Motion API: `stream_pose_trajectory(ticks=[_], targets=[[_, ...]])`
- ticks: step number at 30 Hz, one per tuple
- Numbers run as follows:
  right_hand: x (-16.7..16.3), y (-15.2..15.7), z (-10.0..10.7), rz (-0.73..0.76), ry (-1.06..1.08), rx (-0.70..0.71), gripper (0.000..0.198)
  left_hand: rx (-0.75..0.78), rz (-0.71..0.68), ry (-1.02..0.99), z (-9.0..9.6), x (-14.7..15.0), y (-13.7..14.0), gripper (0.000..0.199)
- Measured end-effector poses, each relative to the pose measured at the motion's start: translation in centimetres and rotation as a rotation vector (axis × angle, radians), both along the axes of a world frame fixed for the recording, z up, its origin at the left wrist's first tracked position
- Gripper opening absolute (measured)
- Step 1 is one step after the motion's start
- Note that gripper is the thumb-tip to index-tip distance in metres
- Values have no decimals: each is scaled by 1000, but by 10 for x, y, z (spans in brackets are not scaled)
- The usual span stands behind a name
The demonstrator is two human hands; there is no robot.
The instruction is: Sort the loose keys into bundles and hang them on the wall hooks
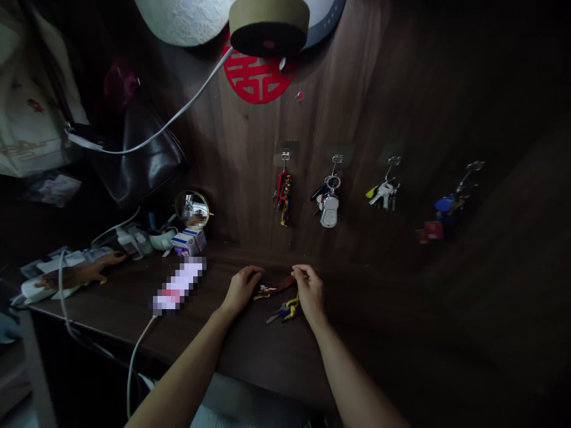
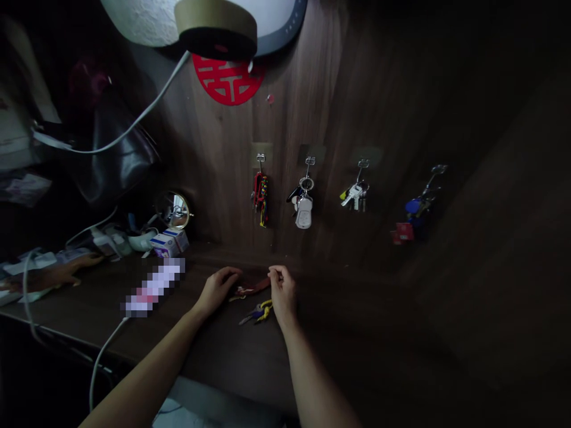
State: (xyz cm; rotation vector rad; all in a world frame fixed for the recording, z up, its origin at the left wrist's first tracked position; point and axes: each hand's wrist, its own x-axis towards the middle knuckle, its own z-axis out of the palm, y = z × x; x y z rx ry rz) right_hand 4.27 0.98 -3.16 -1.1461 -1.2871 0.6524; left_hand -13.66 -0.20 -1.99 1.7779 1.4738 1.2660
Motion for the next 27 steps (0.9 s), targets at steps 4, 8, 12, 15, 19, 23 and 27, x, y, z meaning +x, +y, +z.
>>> stream_pose_trajectory(ticks=[4,8,12,15,19,23,27], targets=[[-1,-1,-1,2,-26,-1,23,67,-46,166,-4,-2,-2,20],[-2,-1,-3,14,-52,9,23,88,-48,363,-9,0,-1,22],[-3,-1,-2,21,-66,17,24,105,-74,450,-10,2,-3,14],[-5,-1,-1,24,-83,10,24,104,-86,453,-8,3,-5,10],[-7,-4,1,43,-110,18,25,102,-92,333,-3,5,-7,13],[-9,-6,2,88,-142,31,25,68,-40,101,2,11,-10,16],[-11,-9,4,144,-178,71,22,29,-93,-157,7,20,-13,18]])
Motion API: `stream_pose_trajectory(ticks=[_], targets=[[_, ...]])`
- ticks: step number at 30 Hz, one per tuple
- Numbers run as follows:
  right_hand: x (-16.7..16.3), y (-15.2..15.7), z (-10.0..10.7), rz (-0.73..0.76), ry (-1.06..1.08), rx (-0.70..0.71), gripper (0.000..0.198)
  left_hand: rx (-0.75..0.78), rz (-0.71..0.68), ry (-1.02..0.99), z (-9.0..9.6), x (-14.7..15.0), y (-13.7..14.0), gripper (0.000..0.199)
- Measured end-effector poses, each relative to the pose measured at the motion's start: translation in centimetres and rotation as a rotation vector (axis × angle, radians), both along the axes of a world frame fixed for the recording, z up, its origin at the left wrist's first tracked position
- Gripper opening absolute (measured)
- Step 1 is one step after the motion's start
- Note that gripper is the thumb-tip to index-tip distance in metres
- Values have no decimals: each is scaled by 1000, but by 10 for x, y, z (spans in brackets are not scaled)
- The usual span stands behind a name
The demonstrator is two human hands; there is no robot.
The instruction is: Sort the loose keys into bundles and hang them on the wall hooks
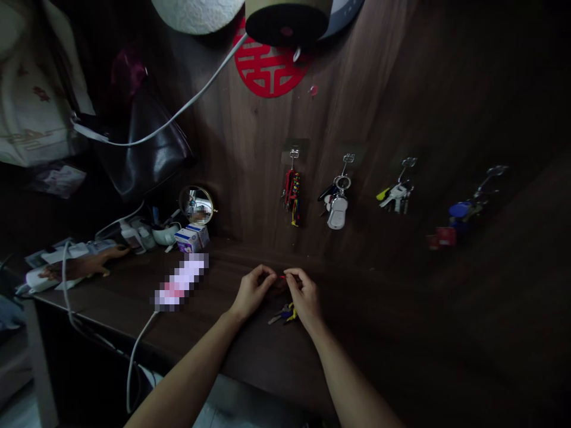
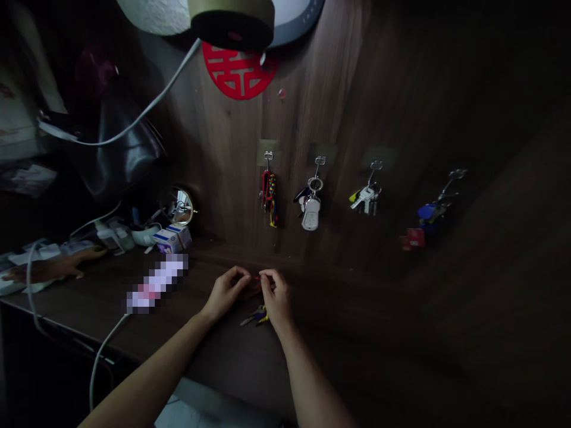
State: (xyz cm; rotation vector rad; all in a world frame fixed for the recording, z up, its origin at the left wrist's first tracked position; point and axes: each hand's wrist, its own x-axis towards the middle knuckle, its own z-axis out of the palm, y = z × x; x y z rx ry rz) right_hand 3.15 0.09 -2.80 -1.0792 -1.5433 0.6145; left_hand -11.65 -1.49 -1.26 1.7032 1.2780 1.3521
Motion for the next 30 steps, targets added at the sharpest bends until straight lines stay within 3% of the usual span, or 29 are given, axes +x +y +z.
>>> stream_pose_trajectory(ticks=[4,12,16,21,30], targets=[[-2,-5,5,57,9,7,19,5,-44,-234,3,9,0,19],[-12,-8,2,309,138,-143,29,-70,-113,-482,2,14,1,21],[-11,-6,2,288,161,-148,19,-152,-113,-634,4,14,1,26],[-8,-6,7,237,184,-189,25,-197,-67,-831,5,8,7,26],[-8,-5,8,244,357,-255,27,-330,-234,-914,5,4,9,31]])
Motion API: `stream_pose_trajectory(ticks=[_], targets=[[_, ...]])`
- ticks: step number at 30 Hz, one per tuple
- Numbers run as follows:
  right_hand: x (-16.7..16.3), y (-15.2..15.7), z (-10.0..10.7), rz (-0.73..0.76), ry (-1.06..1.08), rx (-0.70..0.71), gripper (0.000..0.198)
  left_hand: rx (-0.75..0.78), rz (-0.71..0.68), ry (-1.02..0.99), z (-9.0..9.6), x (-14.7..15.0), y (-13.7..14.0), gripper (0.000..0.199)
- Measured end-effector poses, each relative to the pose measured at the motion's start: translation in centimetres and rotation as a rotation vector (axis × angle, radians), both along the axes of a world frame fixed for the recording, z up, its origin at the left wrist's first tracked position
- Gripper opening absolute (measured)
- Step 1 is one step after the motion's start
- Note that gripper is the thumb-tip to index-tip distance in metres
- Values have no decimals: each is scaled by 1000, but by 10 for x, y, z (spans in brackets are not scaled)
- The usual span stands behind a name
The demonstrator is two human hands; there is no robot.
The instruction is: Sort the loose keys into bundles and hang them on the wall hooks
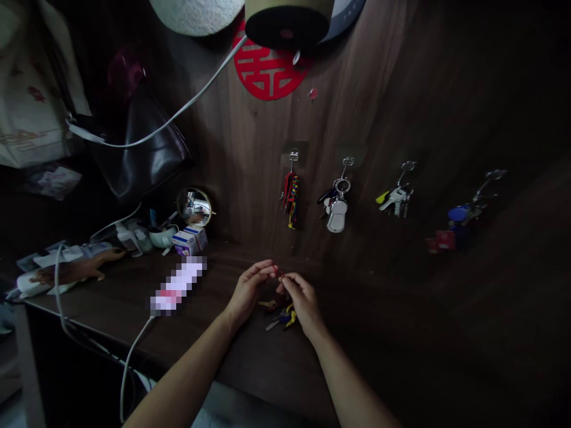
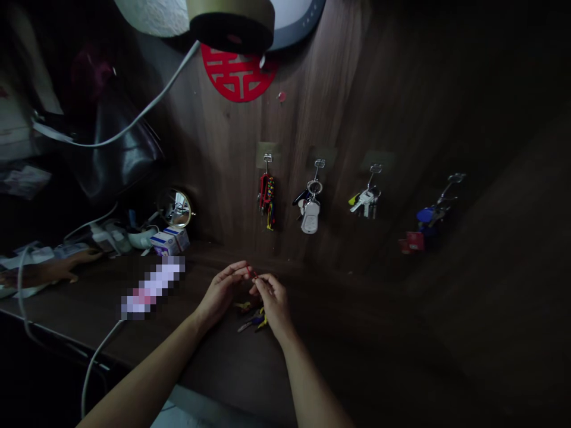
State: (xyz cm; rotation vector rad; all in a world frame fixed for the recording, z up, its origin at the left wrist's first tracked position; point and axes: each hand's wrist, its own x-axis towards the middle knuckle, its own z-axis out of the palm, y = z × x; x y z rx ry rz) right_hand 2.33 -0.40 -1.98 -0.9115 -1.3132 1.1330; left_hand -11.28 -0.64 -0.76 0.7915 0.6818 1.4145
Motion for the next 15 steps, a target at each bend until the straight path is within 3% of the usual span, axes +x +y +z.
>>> stream_pose_trajectory(ticks=[6,11,15], targets=[[1,-4,5,40,48,-36,26,4,47,125,-6,0,1,38],[0,-7,10,60,44,-47,26,161,135,413,-7,1,0,37],[0,-7,12,68,34,-52,26,233,229,525,-10,2,-1,25]])
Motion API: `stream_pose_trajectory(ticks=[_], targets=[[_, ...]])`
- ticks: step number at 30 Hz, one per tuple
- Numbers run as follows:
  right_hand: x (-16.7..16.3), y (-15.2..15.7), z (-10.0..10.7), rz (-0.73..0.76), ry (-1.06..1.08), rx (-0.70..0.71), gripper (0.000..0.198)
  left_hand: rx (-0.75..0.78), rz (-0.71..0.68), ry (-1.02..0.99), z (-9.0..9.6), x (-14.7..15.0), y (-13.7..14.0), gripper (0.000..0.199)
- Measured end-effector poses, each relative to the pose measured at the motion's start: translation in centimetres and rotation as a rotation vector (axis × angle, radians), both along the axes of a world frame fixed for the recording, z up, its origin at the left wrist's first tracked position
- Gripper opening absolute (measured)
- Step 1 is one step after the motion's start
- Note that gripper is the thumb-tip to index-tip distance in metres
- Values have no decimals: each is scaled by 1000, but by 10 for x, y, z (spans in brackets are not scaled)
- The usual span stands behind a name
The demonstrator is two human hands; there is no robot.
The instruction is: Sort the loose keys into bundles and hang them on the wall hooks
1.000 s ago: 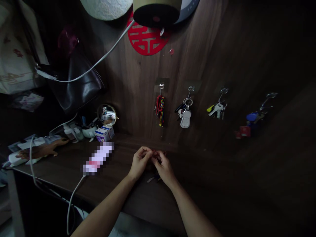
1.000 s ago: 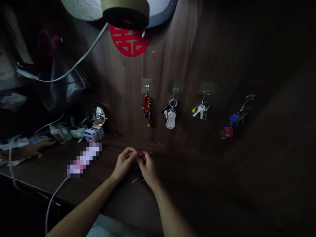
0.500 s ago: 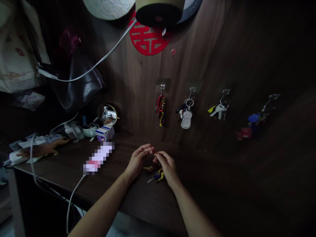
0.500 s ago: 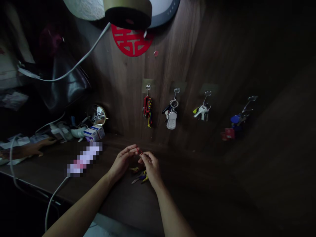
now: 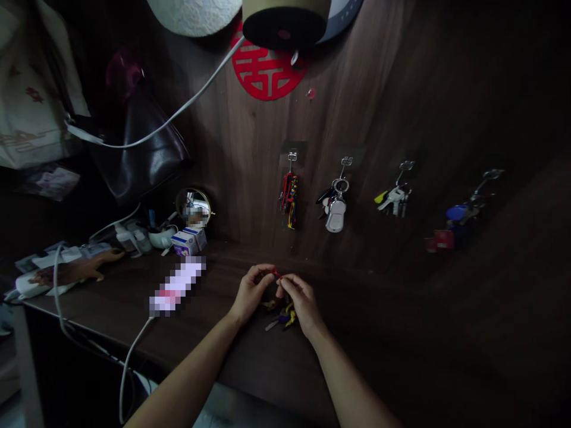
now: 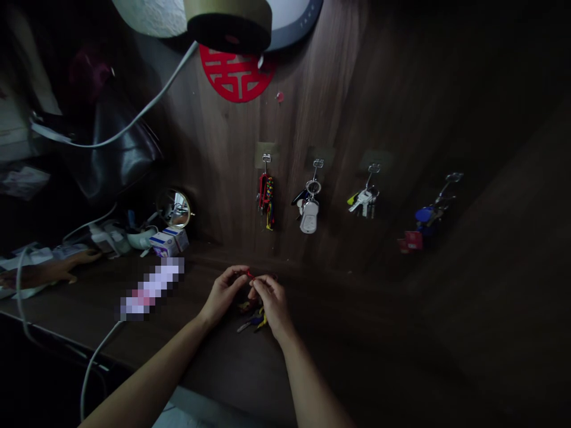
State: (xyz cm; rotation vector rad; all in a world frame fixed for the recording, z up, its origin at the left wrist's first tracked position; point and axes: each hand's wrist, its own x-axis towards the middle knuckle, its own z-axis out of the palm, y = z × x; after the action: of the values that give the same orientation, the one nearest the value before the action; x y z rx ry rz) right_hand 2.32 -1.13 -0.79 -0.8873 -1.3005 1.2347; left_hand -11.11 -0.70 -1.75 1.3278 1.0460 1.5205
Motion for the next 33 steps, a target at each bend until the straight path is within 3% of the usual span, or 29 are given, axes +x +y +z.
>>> stream_pose_trajectory(ticks=[6,14,25,33], targets=[[0,2,-3,-14,-3,9,25,47,71,90,4,-2,-1,17],[2,5,-7,-19,33,-3,26,-2,-126,-14,28,1,-1,20],[6,9,-7,-46,81,-16,27,-57,-147,51,39,-5,10,20],[3,9,-9,-17,137,-85,32,68,-87,91,69,-5,27,16]])
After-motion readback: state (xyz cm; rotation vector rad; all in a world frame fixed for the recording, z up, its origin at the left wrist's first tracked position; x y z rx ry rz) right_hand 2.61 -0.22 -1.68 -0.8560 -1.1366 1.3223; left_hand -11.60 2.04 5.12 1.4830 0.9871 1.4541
